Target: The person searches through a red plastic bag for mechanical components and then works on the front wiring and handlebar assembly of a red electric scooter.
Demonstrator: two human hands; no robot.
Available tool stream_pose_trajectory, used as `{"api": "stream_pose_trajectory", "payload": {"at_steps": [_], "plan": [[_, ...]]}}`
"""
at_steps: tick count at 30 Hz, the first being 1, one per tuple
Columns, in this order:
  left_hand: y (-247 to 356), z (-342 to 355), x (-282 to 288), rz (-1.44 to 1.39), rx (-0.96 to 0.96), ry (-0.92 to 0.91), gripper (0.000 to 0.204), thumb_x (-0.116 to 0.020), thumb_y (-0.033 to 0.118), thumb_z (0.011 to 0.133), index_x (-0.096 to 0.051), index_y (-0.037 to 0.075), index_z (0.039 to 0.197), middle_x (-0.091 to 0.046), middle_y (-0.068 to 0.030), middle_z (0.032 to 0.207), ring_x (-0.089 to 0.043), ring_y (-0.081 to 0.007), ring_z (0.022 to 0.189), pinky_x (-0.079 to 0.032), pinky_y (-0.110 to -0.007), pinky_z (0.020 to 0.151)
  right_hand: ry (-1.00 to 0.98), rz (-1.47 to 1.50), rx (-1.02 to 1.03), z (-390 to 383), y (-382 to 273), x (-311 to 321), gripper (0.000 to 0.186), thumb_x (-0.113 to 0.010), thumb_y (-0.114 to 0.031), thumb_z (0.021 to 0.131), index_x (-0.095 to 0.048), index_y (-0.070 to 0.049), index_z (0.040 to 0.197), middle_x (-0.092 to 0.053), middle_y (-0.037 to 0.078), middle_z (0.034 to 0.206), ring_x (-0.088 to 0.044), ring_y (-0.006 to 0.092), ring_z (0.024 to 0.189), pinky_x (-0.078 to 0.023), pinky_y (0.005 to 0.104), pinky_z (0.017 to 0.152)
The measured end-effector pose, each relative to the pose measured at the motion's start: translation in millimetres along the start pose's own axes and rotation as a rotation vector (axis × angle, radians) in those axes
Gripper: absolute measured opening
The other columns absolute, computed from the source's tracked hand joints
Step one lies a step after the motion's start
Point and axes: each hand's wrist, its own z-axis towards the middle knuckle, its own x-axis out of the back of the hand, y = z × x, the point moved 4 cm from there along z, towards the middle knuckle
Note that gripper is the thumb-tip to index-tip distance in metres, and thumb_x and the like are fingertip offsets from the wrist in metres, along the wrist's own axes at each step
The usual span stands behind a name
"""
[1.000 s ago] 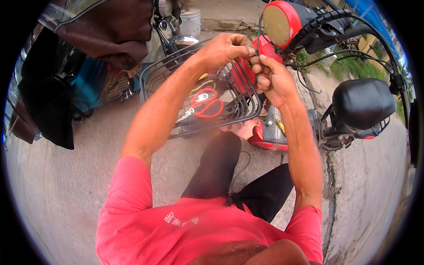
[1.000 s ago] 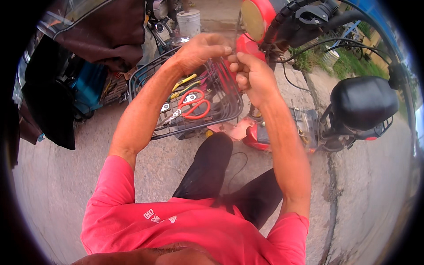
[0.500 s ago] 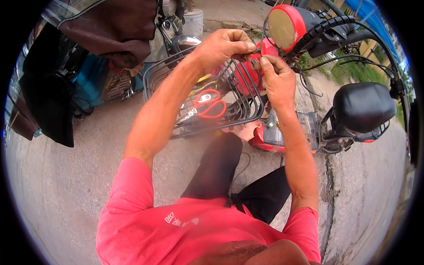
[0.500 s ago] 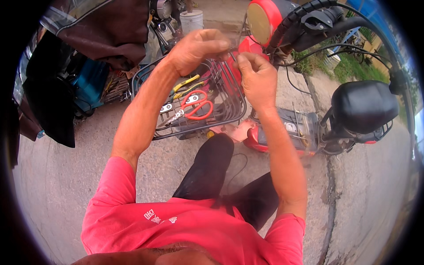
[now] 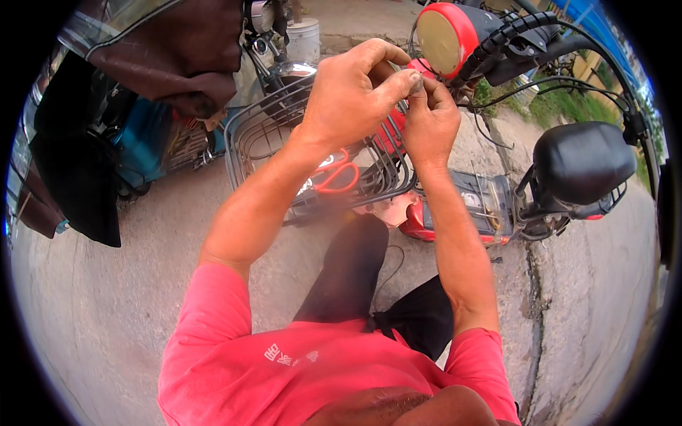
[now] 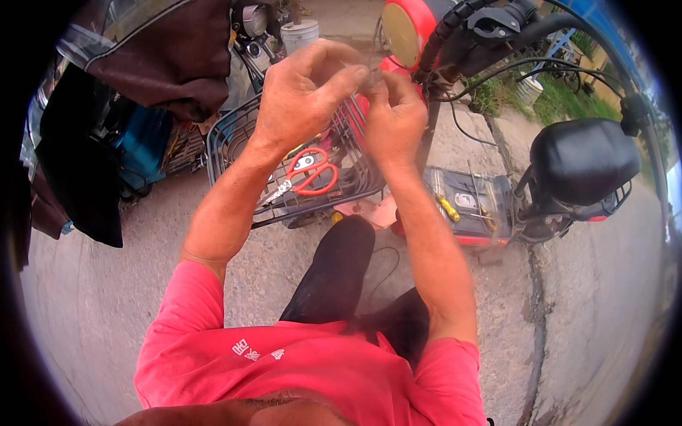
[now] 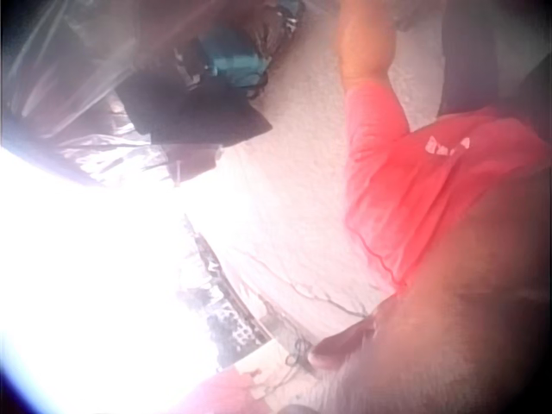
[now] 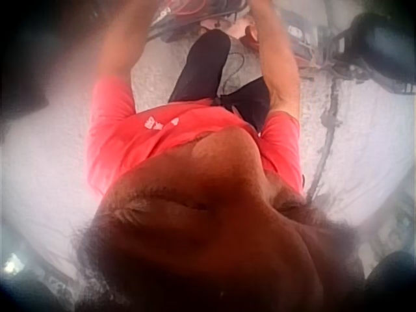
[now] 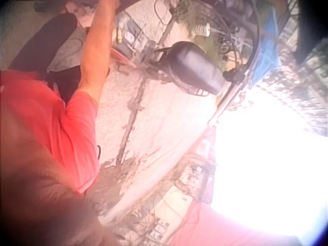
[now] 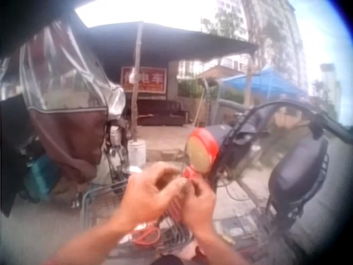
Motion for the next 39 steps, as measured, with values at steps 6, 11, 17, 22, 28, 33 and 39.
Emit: {"api": "stream_pose_trajectory", "payload": {"at_steps": [6,11,17,22,28,33,39], "plan": [[-56,16,-9,-0.225,0.319,-0.137,0.033,-0.061,0.028,0.092,-0.067,-0.001,0.109,-0.068,-0.0053,0.091,-0.061,-0.0137,0.081,-0.049,-0.029,0.074,-0.179,0.540,-0.668,9,11,6,0.024,-0.057,-0.025,0.095,-0.063,-0.003,0.100,-0.064,0.004,0.081,-0.038,0.0051,0.049,-0.028,0.0221,0.043],[-77,17,-41,-0.448,0.396,-0.286,0.035,-0.057,0.021,0.093,-0.063,0.000,0.120,-0.065,-0.0070,0.099,-0.060,-0.0169,0.092,-0.049,-0.033,0.082,-0.279,0.520,-0.773,12,12,6,0.022,-0.054,-0.026,0.096,-0.062,-0.006,0.097,-0.060,-0.001,0.077,-0.035,0.0032,0.048,-0.024,0.0201,0.042],[-87,20,-54,-0.634,0.450,-0.472,0.035,-0.055,0.015,0.091,-0.060,0.000,0.121,-0.064,-0.0076,0.104,-0.058,-0.0177,0.099,-0.047,-0.036,0.088,-0.393,0.456,-0.833,14,7,10,0.022,-0.048,-0.026,0.096,-0.061,-0.008,0.095,-0.058,-0.004,0.074,-0.032,0.0035,0.047,-0.025,0.0205,0.043],[-99,24,-47,-0.567,0.439,-0.470,0.029,-0.059,0.017,0.089,-0.062,0.000,0.112,-0.065,-0.0064,0.097,-0.059,-0.0174,0.095,-0.047,-0.035,0.089,-0.401,0.437,-0.838,12,7,7,0.023,-0.045,-0.025,0.098,-0.060,-0.007,0.097,-0.058,-0.003,0.073,-0.033,0.0031,0.046,-0.027,0.0195,0.042],[-87,28,-29,-0.470,0.352,-0.366,0.013,-0.062,0.017,0.088,-0.065,0.005,0.089,-0.065,-0.0006,0.082,-0.056,-0.0082,0.077,-0.043,-0.025,0.072,-0.390,0.519,-0.703,8,11,10,0.026,-0.059,-0.025,0.095,-0.063,-0.001,0.104,-0.059,-0.001,0.077,-0.038,0.0050,0.052,-0.028,0.0204,0.046],[-77,29,-19,-0.482,0.301,-0.342,0.015,-0.064,0.018,0.089,-0.065,0.003,0.089,-0.065,-0.0017,0.081,-0.056,-0.0089,0.077,-0.044,-0.025,0.071,-0.334,0.472,-0.541,8,10,13,0.027,-0.065,-0.023,0.094,-0.063,0.001,0.106,-0.059,0.001,0.077,-0.040,0.0042,0.053,-0.028,0.0195,0.045],[-76,30,-2,-0.643,0.335,-0.306,0.016,-0.063,0.017,0.090,-0.065,0.001,0.089,-0.066,-0.0039,0.082,-0.059,-0.0114,0.076,-0.046,-0.026,0.074,-0.299,0.408,-0.425,8,13,9,0.022,-0.066,-0.020,0.094,-0.064,-0.001,0.105,-0.063,0.001,0.080,-0.041,0.0034,0.051,-0.029,0.0189,0.045]]}}
